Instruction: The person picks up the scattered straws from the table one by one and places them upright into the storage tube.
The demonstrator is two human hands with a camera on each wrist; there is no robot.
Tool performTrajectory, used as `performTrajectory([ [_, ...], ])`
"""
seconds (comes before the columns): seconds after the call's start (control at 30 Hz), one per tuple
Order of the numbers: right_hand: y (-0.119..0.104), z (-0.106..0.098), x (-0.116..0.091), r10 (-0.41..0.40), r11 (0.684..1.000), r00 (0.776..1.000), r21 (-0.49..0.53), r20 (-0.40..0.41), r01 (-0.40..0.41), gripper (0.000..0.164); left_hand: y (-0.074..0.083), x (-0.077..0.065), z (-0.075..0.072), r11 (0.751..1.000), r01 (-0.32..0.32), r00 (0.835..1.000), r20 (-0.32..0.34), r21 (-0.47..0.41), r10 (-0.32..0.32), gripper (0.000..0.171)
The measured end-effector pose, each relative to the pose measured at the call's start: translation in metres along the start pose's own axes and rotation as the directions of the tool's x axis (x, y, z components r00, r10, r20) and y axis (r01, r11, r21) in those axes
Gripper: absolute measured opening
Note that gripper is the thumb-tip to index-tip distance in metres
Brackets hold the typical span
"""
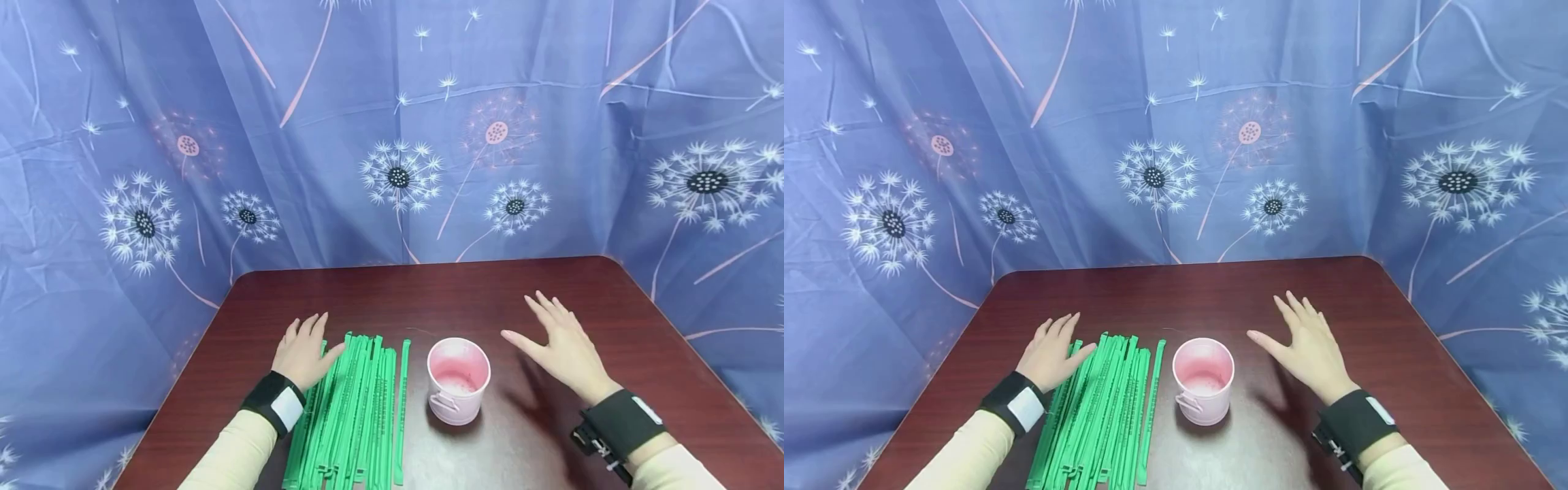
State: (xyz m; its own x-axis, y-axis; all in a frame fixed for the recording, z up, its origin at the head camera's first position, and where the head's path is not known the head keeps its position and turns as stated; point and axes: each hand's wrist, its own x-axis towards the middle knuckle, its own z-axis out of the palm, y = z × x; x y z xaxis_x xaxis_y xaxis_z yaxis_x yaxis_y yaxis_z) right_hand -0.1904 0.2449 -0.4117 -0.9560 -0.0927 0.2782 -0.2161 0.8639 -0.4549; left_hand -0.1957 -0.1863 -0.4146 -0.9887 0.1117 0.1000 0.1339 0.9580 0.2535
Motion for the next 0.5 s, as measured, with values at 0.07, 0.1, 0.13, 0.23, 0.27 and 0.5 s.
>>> performTrajectory([
  [0.07, -0.006, 0.003, -0.001, 0.014, 0.998, 1.000, 0.064, 0.016, -0.015, 0.087, -0.001, 0.000, 0.001, 0.999, 0.039, 0.999, 0.027, 0.009, -0.039, 0.067],
  [0.1, -0.010, 0.006, -0.002, 0.015, 0.995, 1.000, 0.098, 0.022, -0.017, 0.086, -0.002, 0.000, 0.003, 0.998, 0.057, 0.998, 0.038, 0.018, -0.058, 0.063],
  [0.13, -0.014, 0.009, -0.002, 0.011, 0.991, 1.000, 0.134, 0.029, -0.015, 0.084, -0.003, -0.001, 0.005, 0.997, 0.074, 0.996, 0.049, 0.027, -0.075, 0.060],
  [0.23, -0.026, 0.018, -0.006, -0.029, 0.973, 0.999, 0.230, 0.028, 0.021, 0.077, -0.009, -0.001, 0.011, 0.993, 0.110, 0.991, 0.075, 0.044, -0.113, 0.051],
  [0.27, -0.030, 0.021, -0.008, -0.051, 0.965, 0.998, 0.260, 0.022, 0.043, 0.075, -0.011, -0.001, 0.012, 0.992, 0.113, 0.990, 0.079, 0.050, -0.116, 0.048],
  [0.5, -0.053, 0.041, -0.019, -0.152, 0.905, 0.988, 0.406, 0.024, 0.130, 0.072, -0.021, -0.003, 0.014, 0.994, 0.072, 0.995, 0.061, 0.083, -0.077, 0.026],
])
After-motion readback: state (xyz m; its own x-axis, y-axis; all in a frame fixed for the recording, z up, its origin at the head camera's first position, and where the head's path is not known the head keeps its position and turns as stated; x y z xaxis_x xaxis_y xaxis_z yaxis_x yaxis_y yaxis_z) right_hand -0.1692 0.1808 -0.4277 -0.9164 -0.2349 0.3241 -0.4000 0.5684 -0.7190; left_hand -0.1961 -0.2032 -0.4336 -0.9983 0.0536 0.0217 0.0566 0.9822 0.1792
